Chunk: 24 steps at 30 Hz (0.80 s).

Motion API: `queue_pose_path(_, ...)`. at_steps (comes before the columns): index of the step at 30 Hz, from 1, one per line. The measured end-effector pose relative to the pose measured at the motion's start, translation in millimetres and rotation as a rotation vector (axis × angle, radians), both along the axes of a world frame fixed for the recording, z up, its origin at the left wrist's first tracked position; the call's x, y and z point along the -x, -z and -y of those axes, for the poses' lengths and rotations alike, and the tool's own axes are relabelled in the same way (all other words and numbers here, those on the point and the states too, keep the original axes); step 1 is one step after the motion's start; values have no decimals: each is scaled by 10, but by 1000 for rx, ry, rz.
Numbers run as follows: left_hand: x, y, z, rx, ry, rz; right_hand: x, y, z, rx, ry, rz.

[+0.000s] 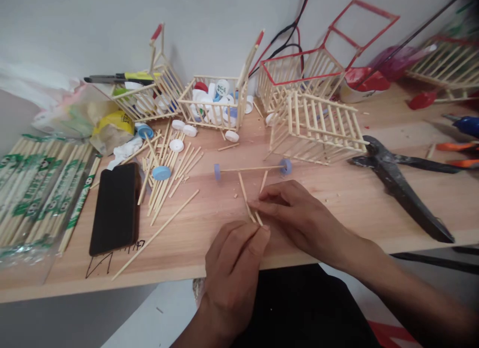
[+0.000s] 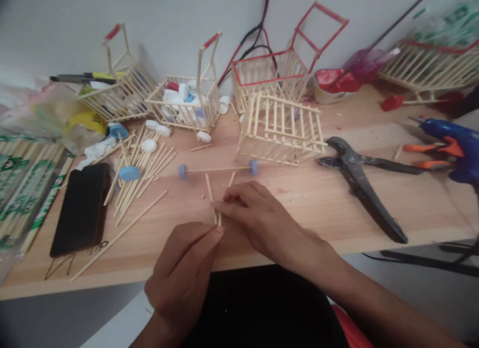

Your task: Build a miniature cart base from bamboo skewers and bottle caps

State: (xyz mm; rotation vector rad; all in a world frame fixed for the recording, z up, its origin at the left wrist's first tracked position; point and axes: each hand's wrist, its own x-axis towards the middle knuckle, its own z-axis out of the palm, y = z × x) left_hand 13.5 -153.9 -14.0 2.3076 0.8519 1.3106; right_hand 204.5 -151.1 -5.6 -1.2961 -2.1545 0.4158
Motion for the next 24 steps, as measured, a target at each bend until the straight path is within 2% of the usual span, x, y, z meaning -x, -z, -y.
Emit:
queue_pose_path(5,-22,-7,-1,30,-57,4,9,36,-26,32,-14,53)
queue_pose_path(13,-7,-32,3,69,-80,-49,19,-23,6,54,41,-37)
queue_pose_path(16,-18,-35,7,76,-101,-40,34,-24,21,49,18,-14)
queue_pose_path(20,-24,-30,21,129,-96,-30,57,-13,11,29,-23,10)
queue_pose_path(24,-21,-26,38,159,-80,-51,69,-1,-15,17,-6,-21)
